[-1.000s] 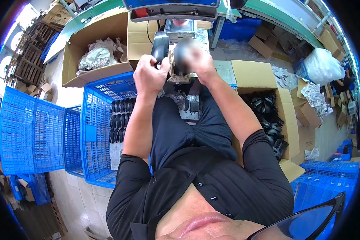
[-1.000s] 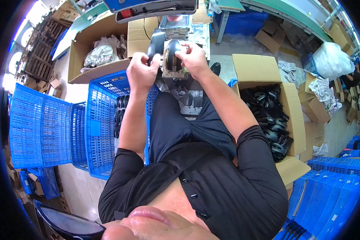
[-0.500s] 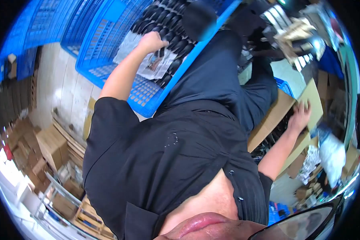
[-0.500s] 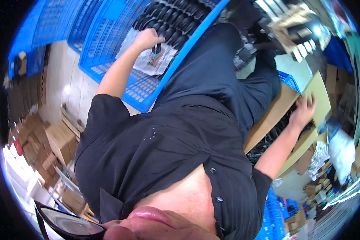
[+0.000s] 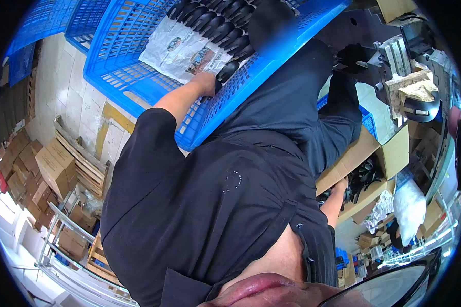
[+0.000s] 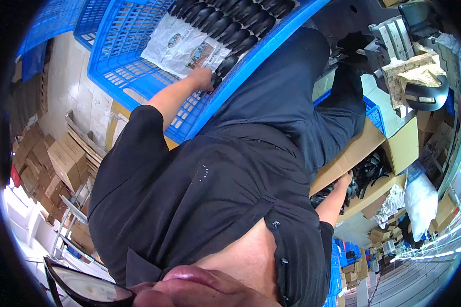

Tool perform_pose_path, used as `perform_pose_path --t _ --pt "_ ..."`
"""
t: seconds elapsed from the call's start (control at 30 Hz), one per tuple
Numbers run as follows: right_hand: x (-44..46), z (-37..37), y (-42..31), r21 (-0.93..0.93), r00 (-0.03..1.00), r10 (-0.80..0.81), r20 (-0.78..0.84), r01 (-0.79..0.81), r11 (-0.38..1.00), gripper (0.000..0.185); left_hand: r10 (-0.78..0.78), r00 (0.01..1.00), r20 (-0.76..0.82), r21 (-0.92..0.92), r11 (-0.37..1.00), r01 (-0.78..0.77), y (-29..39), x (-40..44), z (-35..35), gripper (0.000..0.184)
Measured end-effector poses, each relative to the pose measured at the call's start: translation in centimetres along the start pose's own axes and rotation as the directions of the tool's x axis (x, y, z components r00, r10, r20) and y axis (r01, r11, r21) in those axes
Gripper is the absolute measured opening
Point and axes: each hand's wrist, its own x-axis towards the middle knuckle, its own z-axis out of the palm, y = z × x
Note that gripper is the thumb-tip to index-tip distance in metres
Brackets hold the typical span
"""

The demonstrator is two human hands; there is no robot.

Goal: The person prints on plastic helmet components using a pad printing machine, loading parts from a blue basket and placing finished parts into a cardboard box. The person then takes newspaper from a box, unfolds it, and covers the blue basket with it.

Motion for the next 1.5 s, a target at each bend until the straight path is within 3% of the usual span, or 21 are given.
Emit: perform_pose_path --t 0.1,0.2,0.4,0.6,0.7,0.8,1.0,1.3,1.5 --pt "-0.2 0.0 -0.1 -0.023 0.997 -0.021 0.069 0.023 0.999 0.047 -0.047 0.998 0.042 0.021 0.999 0.046 0.7 0.4 1.0 0.032" --pt "0.2 -0.5 -0.5 -0.196 0.998 0.01 0.061 0.002 0.981 0.042 -0.096 0.99 0.103 -0.024 0.995 0.099 1.3 0.6 1.3 0.028" --pt "1.2 -2.8 0.3 -0.337 0.991 0.094 0.094 -0.057 0.94 0.032 -0.09 0.996 0.004 -0.03 0.995 0.09 0.4 2.0 4.5 0.03" --pt "0.4 -2.6 1.5 -0.318 0.995 0.089 0.04 -0.071 0.945 0.028 -0.115 0.993 0.003 -0.113 0.987 0.115 -0.7 2.7 5.1 0.035" --pt "-0.3 -1.9 1.6 -0.305 0.999 -0.005 0.049 0.02 0.952 0.03 -0.128 0.991 0.05 -0.13 0.982 0.133 -0.4 2.5 4.5 0.039" --pt "-0.5 -2.0 1.0 -0.411 0.997 0.023 0.075 0.01 0.912 0.033 -0.113 0.994 -0.001 -0.109 0.988 0.112 -0.7 2.7 5.0 0.043" --pt "-1.3 -1.7 0.1 -0.384 0.998 0.03 0.047 -0.01 0.923 0.033 -0.101 0.995 0.02 -0.149 0.984 0.103 -2.0 3.6 5.1 0.046" --pt "-1.5 -1.9 0.4 -0.346 0.994 0.037 0.101 0.0 0.938 0.029 -0.078 0.996 -0.038 -0.143 0.987 0.072 -2.0 4.7 6.4 0.027" --pt "-1.8 -1.6 -0.9 -0.488 0.992 0.094 0.088 -0.04 0.872 0.029 -0.141 0.987 -0.079 -0.208 0.971 0.122 -1.5 4.2 6.9 0.029"
